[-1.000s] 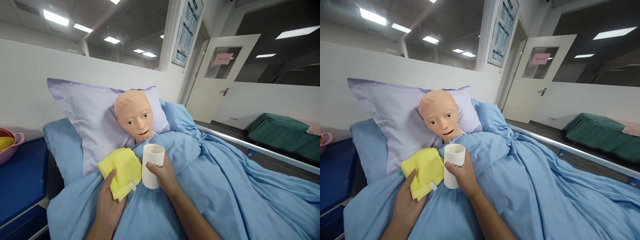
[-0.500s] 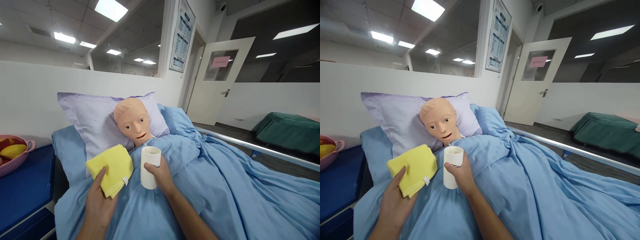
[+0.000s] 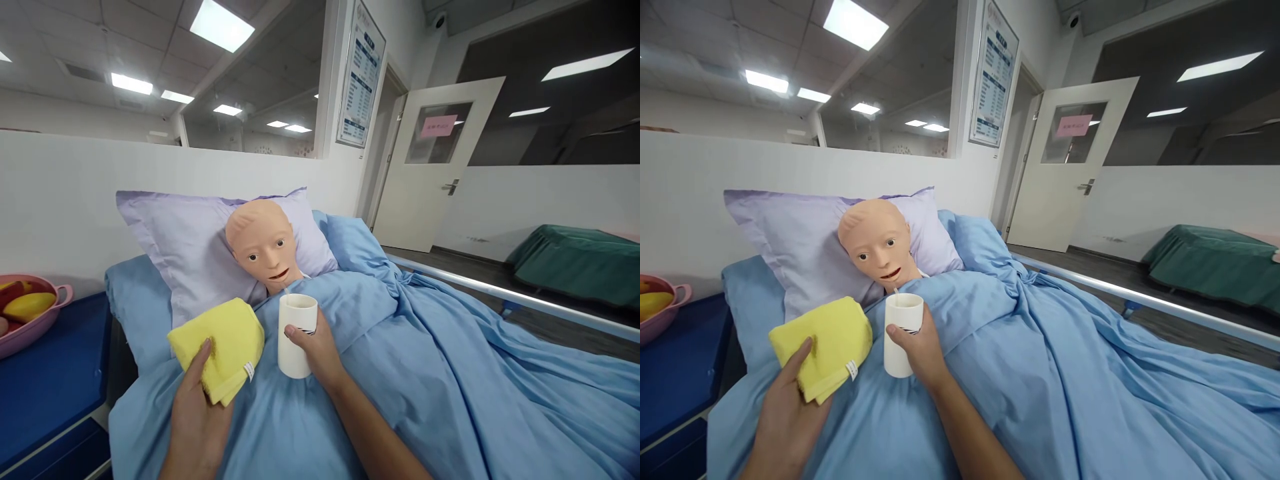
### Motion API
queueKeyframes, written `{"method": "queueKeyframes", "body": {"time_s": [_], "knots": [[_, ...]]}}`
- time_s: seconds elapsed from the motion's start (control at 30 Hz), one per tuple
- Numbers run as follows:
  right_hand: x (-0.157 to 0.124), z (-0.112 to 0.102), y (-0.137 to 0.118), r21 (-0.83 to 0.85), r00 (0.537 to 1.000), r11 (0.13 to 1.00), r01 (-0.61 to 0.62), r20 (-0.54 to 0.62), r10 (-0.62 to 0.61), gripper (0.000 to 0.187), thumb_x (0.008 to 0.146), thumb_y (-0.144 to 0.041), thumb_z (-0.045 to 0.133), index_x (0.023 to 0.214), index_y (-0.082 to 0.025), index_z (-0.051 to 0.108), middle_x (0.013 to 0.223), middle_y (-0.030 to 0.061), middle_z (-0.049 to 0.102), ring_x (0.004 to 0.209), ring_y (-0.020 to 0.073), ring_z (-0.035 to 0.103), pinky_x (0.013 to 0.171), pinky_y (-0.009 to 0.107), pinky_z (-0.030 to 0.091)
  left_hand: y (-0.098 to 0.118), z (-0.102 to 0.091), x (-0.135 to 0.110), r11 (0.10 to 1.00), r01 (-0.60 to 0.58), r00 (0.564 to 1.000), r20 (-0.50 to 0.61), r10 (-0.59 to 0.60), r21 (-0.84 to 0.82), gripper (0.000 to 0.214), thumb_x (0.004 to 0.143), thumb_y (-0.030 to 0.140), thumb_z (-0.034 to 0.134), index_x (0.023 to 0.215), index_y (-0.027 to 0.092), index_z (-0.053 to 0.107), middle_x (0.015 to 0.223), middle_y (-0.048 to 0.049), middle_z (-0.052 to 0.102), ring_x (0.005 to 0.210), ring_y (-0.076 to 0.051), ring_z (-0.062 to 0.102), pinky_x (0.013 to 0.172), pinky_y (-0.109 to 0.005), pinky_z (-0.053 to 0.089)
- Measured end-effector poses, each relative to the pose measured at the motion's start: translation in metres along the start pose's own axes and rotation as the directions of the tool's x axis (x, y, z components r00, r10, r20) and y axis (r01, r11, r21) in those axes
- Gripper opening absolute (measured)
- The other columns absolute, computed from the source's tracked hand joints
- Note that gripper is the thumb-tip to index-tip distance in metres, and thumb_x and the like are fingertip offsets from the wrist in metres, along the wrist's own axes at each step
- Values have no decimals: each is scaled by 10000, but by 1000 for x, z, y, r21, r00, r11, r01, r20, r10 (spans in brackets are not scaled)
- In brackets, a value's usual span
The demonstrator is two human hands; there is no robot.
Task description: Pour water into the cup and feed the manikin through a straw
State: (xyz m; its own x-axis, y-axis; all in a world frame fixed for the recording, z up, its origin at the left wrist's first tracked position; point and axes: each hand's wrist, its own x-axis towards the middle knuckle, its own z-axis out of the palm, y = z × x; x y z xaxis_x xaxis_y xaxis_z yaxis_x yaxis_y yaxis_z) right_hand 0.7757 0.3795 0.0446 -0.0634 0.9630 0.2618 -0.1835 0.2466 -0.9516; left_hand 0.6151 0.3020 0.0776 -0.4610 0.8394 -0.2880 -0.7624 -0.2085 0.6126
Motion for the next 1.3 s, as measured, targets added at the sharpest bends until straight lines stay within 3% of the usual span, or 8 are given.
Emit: {"method": "queueKeyframes", "body": {"time_s": [0.17, 0.53, 0.9, 1.07, 1.2, 1.3], "knots": [[0, 1, 0, 12, 1000, 1000, 0, 6, 0, 492, 687, -405, 782, 1089, -206, 579, 884, -2, 645, 760, 167, 592, 686, 297, 501, 1, -2, -6, 1000, 0, 1000, -25, 0, 23, 357, 915, 133, 552, 1260, 203, 608, 1142, -84, 723, 973, -219, 711, 874, -362, 590], [-1, 1, -1, -10, 1000, 1000, -8, -19, 8, 510, 669, -426, 790, 1083, -203, 591, 858, 1, 648, 777, 187, 607, 698, 317, 510, 8, -5, -10, 1000, -12, 999, -38, 13, 29, 358, 903, 155, 581, 1256, 207, 616, 1191, -90, 702, 1047, -242, 683, 906, -385, 576], [-2, 2, -2, 7, 1000, 1000, 16, -3, -16, 516, 675, -414, 792, 1098, -202, 585, 868, -2, 642, 774, 172, 593, 709, 311, 510, 7, -1, -11, 994, -79, 997, 5, 78, 81, 311, 905, 151, 580, 1204, 204, 647, 1123, -78, 731, 983, -215, 708, 863, -347, 594], [-6, -3, 2, 52, 998, 997, 59, 4, -60, 522, 672, -420, 797, 1098, -209, 582, 882, 3, 645, 777, 172, 596, 716, 312, 511, 13, 7, -13, 982, -152, 988, 42, 148, 110, 271, 921, 190, 568, 1174, 208, 664, 1131, -71, 728, 979, -180, 706, 812, -270, 600], [-10, -7, 9, 111, 996, 990, 87, -28, -84, 546, 657, -436, 802, 1096, -207, 572, 902, 24, 666, 798, 192, 616, 732, 337, 521, 17, 17, -7, 933, -346, 936, 103, 336, 100, 277, 910, 228, 596, 1179, 235, 662, 1199, -60, 696, 1050, -176, 672, 769, -222, 592], [-11, -7, 13, 173, 994, 980, 95, -72, -84, 599, 645, -470, 799, 1127, -205, 563, 929, 45, 682, 804, 215, 634, 709, 355, 533, 10, 27, 7, 836, -532, 847, 83, 526, 136, 351, 853, 359, 678, 1181, 236, 655, 1191, -62, 689, 1016, -188, 674, 757, -246, 587]]}}
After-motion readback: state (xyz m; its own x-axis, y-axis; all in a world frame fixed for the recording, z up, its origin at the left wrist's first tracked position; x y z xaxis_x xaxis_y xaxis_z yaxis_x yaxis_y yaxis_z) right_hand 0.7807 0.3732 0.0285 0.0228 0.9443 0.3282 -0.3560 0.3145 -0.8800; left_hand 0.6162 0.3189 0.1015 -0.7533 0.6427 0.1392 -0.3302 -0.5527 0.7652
